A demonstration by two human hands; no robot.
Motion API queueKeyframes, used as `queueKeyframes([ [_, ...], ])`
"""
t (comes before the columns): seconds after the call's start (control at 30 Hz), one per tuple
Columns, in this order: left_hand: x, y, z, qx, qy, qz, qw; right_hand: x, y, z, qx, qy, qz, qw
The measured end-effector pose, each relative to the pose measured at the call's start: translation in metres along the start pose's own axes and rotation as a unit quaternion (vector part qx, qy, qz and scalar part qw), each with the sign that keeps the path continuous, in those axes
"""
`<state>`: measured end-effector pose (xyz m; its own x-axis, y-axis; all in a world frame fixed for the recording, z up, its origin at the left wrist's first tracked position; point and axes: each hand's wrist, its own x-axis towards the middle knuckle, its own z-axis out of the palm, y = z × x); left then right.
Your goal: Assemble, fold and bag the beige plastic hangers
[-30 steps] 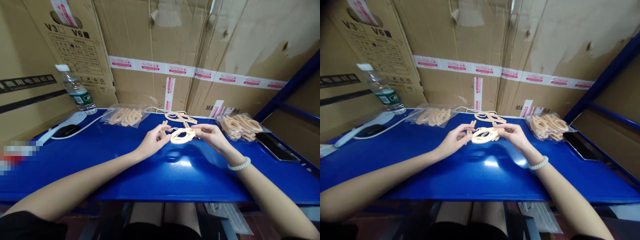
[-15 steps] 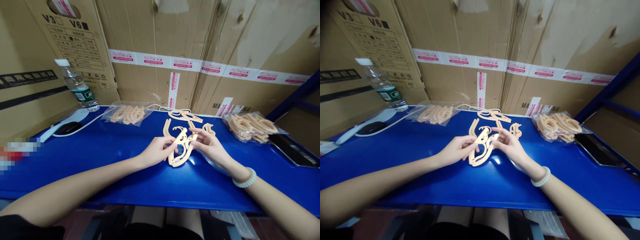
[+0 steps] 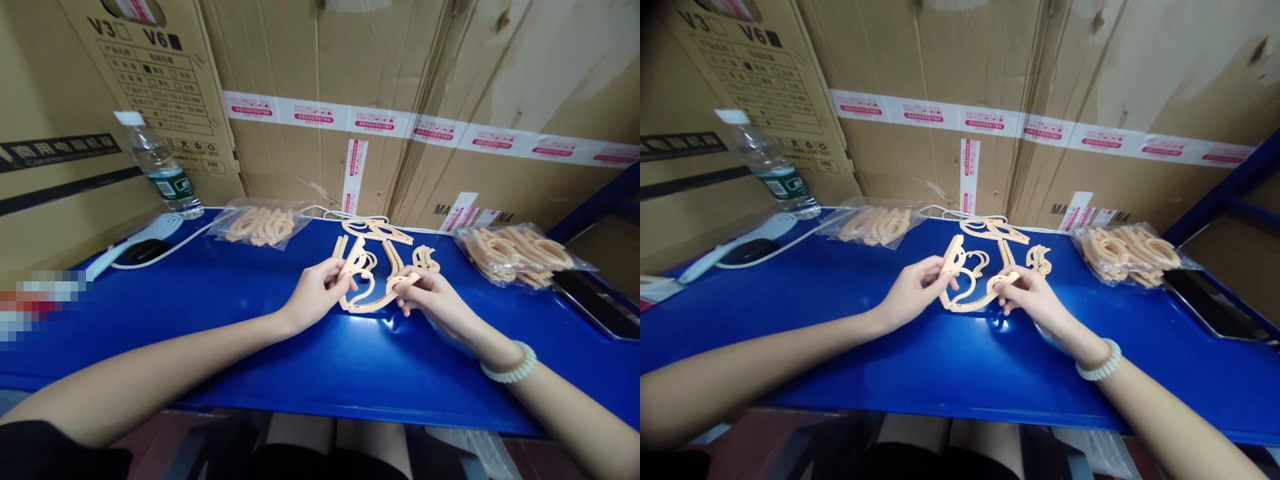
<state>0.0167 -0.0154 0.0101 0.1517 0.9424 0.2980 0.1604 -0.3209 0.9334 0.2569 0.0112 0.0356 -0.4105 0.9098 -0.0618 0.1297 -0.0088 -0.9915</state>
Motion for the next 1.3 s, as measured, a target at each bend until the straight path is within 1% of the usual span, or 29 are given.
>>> queueKeyframes([
  [0.1, 0.003, -0.001, -0.001, 0.0, 0.012, -0.01, 1.0, 0.001, 0.001, -0.002, -0.002, 0.02, -0.014, 1.0],
  [0.23, 0.007, -0.001, -0.003, 0.004, 0.047, -0.009, 0.999, 0.002, 0.0, -0.003, 0.019, 0.073, -0.045, 0.996],
  [0.33, 0.008, -0.001, -0.005, -0.012, 0.061, -0.005, 0.998, 0.002, -0.002, -0.002, 0.041, 0.103, -0.053, 0.992],
  [0.47, 0.008, -0.001, -0.005, -0.012, 0.068, -0.001, 0.998, 0.001, -0.003, -0.001, 0.085, 0.109, -0.048, 0.989],
  [0.6, 0.006, 0.0, -0.006, 0.017, 0.062, -0.004, 0.998, 0.003, -0.003, -0.006, 0.122, 0.099, -0.061, 0.986],
  [0.7, 0.005, 0.002, -0.006, 0.022, 0.029, -0.002, 0.999, 0.005, -0.002, -0.008, 0.123, 0.083, -0.069, 0.987],
  [0.8, 0.004, 0.004, -0.004, 0.02, -0.043, -0.001, 0.999, 0.004, 0.001, -0.004, 0.11, 0.066, -0.058, 0.99],
  [0.9, 0.003, 0.006, -0.004, 0.01, -0.12, 0.005, 0.993, 0.003, 0.006, 0.002, 0.093, 0.023, -0.052, 0.994],
  [0.93, 0.004, 0.006, -0.004, -0.012, -0.151, -0.009, 0.988, 0.002, 0.007, 0.003, 0.087, 0.008, -0.055, 0.995],
  [1.0, 0.004, 0.006, -0.004, -0.082, -0.218, -0.061, 0.971, 0.001, 0.009, 0.004, 0.074, -0.01, -0.067, 0.995],
  [1.07, 0.005, 0.005, -0.004, -0.142, -0.256, -0.113, 0.949, 0.001, 0.01, 0.005, 0.063, -0.016, -0.081, 0.995],
  [1.1, 0.005, 0.004, -0.003, -0.155, -0.259, -0.129, 0.945, 0.0, 0.009, 0.006, 0.058, -0.017, -0.086, 0.994],
  [1.17, 0.005, 0.004, -0.001, -0.153, -0.236, -0.137, 0.95, -0.001, 0.008, 0.007, 0.041, -0.018, -0.096, 0.994],
  [1.23, 0.004, 0.002, 0.002, -0.13, -0.211, -0.129, 0.96, -0.001, 0.006, 0.009, 0.006, -0.013, -0.114, 0.993],
  [1.3, 0.002, 0.0, 0.005, -0.105, -0.201, -0.113, 0.967, -0.001, 0.005, 0.011, -0.036, -0.013, -0.138, 0.99],
])
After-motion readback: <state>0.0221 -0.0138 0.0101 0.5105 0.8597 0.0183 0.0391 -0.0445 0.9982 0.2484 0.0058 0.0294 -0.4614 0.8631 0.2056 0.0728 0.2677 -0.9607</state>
